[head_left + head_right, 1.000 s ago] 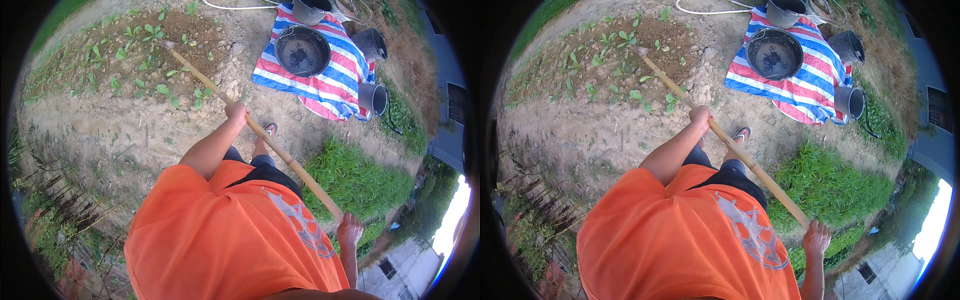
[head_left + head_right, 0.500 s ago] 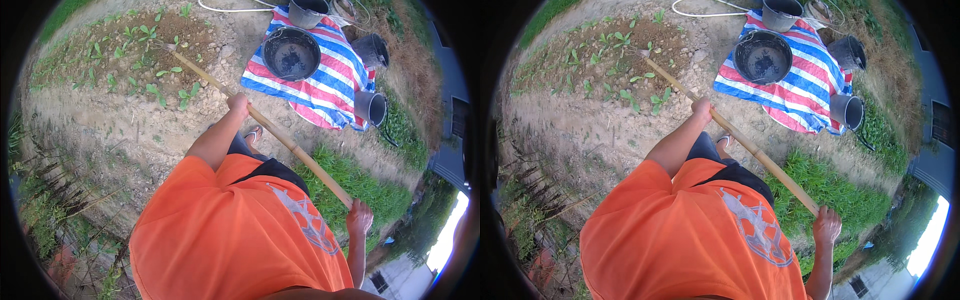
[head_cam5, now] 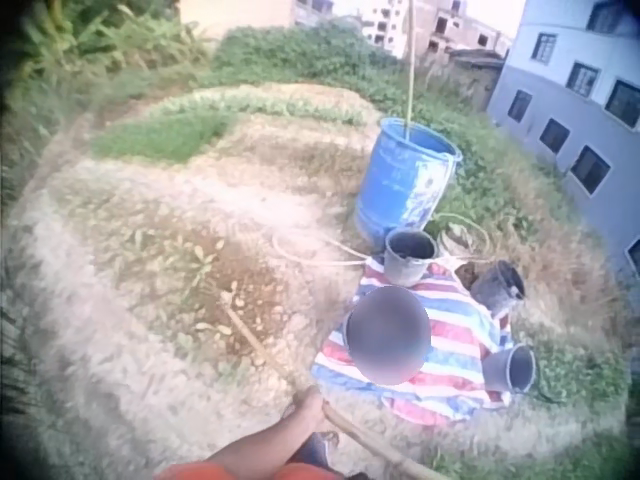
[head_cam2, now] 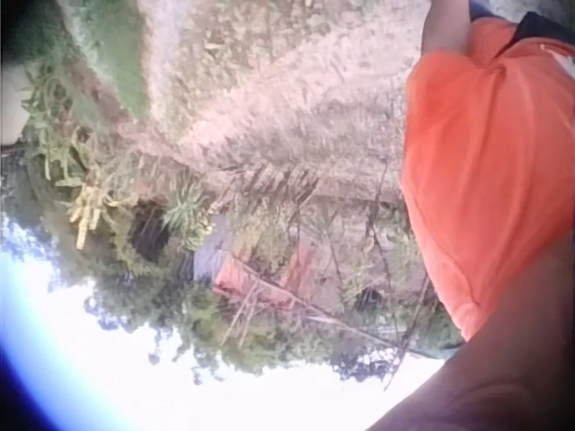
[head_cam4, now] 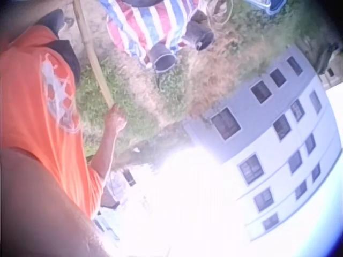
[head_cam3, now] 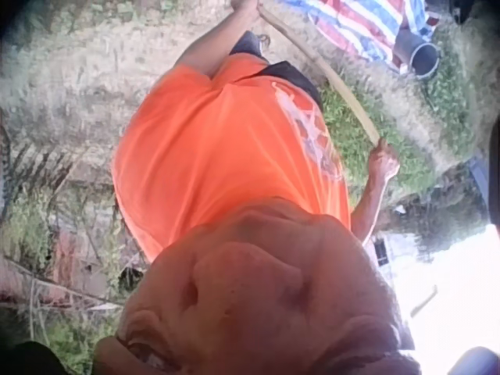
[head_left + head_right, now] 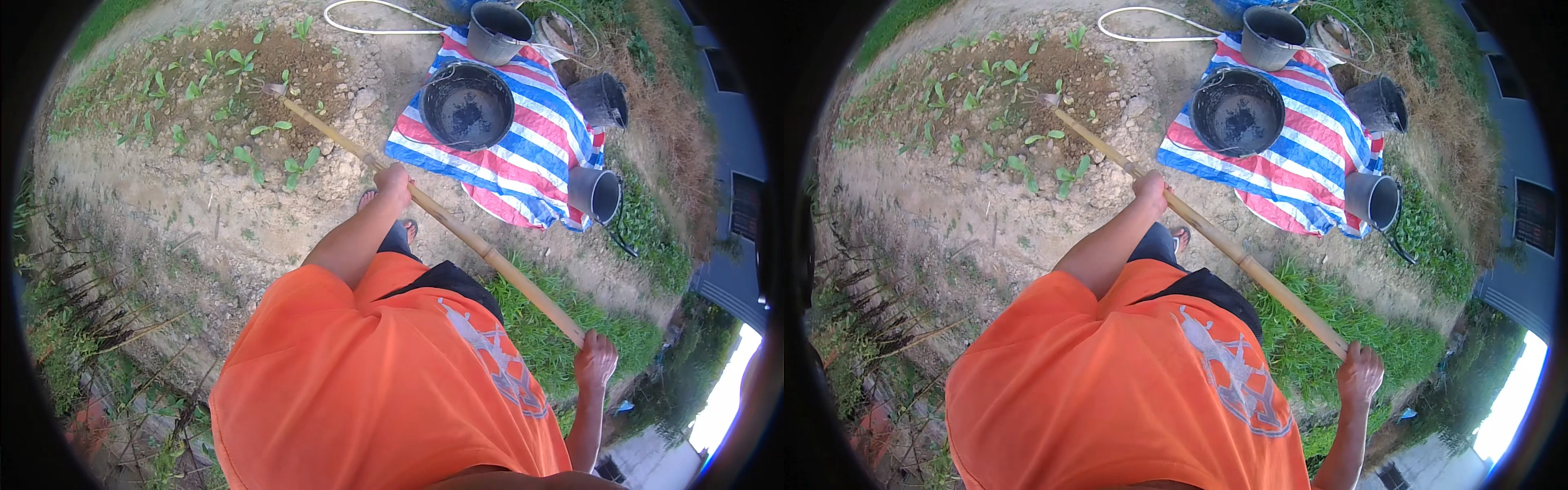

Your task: The person uses a long-handled hoe to repeatedly loosen and level the soil around small green plants in a garden bed. The person moves along the row, striking and dragging the hoe head to break up clods and smooth the surface.

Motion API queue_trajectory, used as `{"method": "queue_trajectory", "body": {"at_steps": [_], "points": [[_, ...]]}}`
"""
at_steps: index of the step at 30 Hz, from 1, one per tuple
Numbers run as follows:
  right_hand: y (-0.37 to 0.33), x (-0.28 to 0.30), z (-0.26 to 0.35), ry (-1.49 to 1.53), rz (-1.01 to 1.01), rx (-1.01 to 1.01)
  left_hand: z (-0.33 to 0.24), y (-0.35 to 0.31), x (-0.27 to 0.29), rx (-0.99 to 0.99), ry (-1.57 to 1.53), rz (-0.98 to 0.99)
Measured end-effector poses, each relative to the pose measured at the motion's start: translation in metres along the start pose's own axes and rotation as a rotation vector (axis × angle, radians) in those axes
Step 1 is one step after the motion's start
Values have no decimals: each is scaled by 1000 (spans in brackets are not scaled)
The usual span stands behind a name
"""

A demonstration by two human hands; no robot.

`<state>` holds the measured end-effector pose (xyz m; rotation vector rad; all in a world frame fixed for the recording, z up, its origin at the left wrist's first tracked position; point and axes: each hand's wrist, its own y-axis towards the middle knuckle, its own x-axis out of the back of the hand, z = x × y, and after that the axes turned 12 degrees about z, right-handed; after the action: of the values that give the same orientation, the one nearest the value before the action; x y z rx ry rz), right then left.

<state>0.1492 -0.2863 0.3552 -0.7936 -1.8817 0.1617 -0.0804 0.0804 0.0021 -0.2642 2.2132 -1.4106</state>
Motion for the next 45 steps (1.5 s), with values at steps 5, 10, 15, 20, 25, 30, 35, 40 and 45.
{"method": "queue_trajectory", "body": {"at_steps": [5,10,15,20,25,30,35,40,45], "points": [[-16,13,-42,-142,-5,-123,31,-22,-36,67,-121,116],[-4,30,-54,-78,16,-129,3,-54,-49,71,-125,107],[8,77,-98,-100,71,-198,40,-49,-87,47,-50,272],[39,54,-37,73,247,-66,-21,-28,-55,99,260,-98],[45,18,54,256,379,-11,-75,37,-8,-86,386,-179],[74,43,133,339,408,21,-154,77,-16,-323,479,-150],[98,63,169,291,492,145,-190,138,36,-100,810,8],[60,53,129,322,563,82,-133,73,10,-99,737,-263],[78,48,149,329,550,83,-157,110,22,-213,868,-219]]}}
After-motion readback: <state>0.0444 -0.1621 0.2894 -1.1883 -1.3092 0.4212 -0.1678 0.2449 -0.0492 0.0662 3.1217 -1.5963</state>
